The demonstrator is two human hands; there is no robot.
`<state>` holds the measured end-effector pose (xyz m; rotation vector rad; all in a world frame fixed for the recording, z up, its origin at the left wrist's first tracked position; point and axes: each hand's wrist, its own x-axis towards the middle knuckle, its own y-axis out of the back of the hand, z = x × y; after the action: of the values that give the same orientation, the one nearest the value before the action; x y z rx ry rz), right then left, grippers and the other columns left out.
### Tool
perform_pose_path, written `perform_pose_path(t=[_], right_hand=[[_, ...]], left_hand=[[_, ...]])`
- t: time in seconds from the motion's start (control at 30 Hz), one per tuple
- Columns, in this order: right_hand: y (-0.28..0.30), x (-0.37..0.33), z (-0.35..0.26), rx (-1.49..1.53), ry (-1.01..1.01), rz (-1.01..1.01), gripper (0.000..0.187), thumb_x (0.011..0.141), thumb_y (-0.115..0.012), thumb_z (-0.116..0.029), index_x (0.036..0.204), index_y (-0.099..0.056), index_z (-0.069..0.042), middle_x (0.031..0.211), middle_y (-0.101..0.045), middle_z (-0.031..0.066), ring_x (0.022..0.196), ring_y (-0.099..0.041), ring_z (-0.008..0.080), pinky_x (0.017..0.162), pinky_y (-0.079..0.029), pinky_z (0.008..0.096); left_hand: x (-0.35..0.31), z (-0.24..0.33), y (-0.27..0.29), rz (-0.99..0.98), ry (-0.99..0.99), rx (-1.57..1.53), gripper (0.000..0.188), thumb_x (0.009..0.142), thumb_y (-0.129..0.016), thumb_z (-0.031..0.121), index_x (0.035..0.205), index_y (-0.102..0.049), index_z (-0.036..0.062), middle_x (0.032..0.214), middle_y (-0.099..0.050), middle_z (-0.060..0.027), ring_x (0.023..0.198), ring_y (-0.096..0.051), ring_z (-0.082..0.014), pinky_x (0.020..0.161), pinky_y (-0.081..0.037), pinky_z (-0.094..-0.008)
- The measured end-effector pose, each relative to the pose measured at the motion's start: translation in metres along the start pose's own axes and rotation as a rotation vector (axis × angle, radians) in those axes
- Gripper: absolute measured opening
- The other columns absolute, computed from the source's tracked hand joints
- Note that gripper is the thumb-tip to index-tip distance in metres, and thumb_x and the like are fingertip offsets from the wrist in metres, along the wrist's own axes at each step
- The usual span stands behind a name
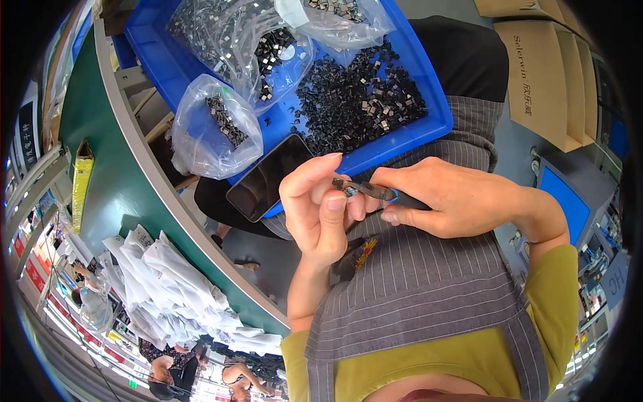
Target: Processing small black electrical components using pliers at a factory workbench.
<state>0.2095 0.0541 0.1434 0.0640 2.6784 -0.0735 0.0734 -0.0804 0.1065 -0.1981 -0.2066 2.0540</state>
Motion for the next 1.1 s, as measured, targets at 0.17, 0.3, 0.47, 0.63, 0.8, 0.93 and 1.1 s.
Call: perform_pose_path(t=[0.17, 0.3, 0.47, 0.63, 0.8, 0.93, 1.1], right_hand=[[0.005, 0.0, -0.001, 0.019, -0.048, -0.093, 0.03, 0.093, -0.05, -0.023, 0.112, -0.048, 0.001, 0.09, -0.061, 0.022, 0.09, -0.058, 0.0391, 0.076, -0.044, 0.0443], [0.002, 0.0, 0.012, 0.02, 0.015, -0.079, 0.033, 0.094, -0.048, -0.026, 0.113, -0.048, 0.001, 0.094, -0.061, 0.0217, 0.094, -0.057, 0.0382, 0.079, -0.044, 0.0439], [0.0, 0.002, 0.011, 0.092, -0.021, -0.064, 0.036, 0.095, -0.047, -0.031, 0.111, -0.05, 0.0, 0.097, -0.061, 0.0195, 0.095, -0.057, 0.0374, 0.083, -0.043, 0.0427], [-0.003, 0.0, 0.014, 0.07, -0.02, -0.049, 0.033, 0.094, -0.049, -0.031, 0.105, -0.051, 0.0, 0.091, -0.061, 0.0171, 0.09, -0.058, 0.035, 0.081, -0.044, 0.0419], [0.001, 0.002, 0.005, 0.321, -0.083, -0.198, 0.029, 0.094, -0.051, -0.028, 0.1, -0.051, 0.001, 0.074, -0.057, 0.0121, 0.073, -0.058, 0.0253, 0.071, -0.046, 0.0362], [-0.002, 0.0, 0.004, 0.572, -0.087, -0.208, 0.027, 0.093, -0.052, -0.027, 0.096, -0.051, 0.0, 0.068, -0.054, 0.0067, 0.064, -0.054, 0.0159, 0.062, -0.045, 0.0299], [-0.02, 0.007, 0.004, 0.042, 0.081, 0.207, 0.025, 0.094, -0.052, -0.027, 0.095, -0.051, -0.001, 0.068, -0.054, 0.0038, 0.062, -0.054, 0.0107, 0.058, -0.044, 0.0259]], left_hand=[[0.003, 0.002, -0.003, -0.024, 0.005, -0.002, 0.037, 0.096, -0.052, 0.02, 0.121, -0.038, -0.0037, 0.063, -0.047, -0.0024, 0.05, -0.042, -0.0071, 0.051, -0.036, -0.02], [0.006, 0.007, -0.002, -0.074, 0.087, 0.004, 0.037, 0.095, -0.053, 0.018, 0.121, -0.04, -0.0046, 0.061, -0.044, -0.001, 0.05, -0.04, -0.0069, 0.053, -0.036, -0.0213], [0.007, 0.009, 0.002, -0.091, 0.133, -0.017, 0.036, 0.096, -0.05, 0.02, 0.121, -0.04, -0.0043, 0.063, -0.049, -0.0028, 0.05, -0.04, -0.0062, 0.05, -0.034, -0.0197], [0.002, 0.015, 0.013, -0.183, 0.255, 0.322, 0.03, 0.098, -0.048, 0.029, 0.093, -0.054, -0.0005, 0.066, -0.058, -0.0043, 0.049, -0.046, -0.0049, 0.044, -0.033, -0.0172], [0.003, 0.0, 0.014, -0.116, -0.378, 0.694, 0.013, 0.084, -0.062, 0.006, 0.08, -0.054, -0.003, 0.062, -0.052, -0.0102, 0.048, -0.049, -0.024, 0.044, -0.04, -0.0307], [0.011, -0.013, 0.013, -0.079, -0.616, 0.736, 0.01, 0.084, -0.06, 0.003, 0.078, -0.054, -0.0031, 0.062, -0.052, -0.01, 0.048, -0.049, -0.0229, 0.043, -0.039, -0.0314], [0.0, -0.004, 0.005, 0.046, -0.306, 0.632, 0.009, 0.088, -0.054, 0.002, 0.081, -0.054, -0.0041, 0.063, -0.054, -0.0097, 0.048, -0.049, -0.017, 0.043, -0.038, -0.0281]])
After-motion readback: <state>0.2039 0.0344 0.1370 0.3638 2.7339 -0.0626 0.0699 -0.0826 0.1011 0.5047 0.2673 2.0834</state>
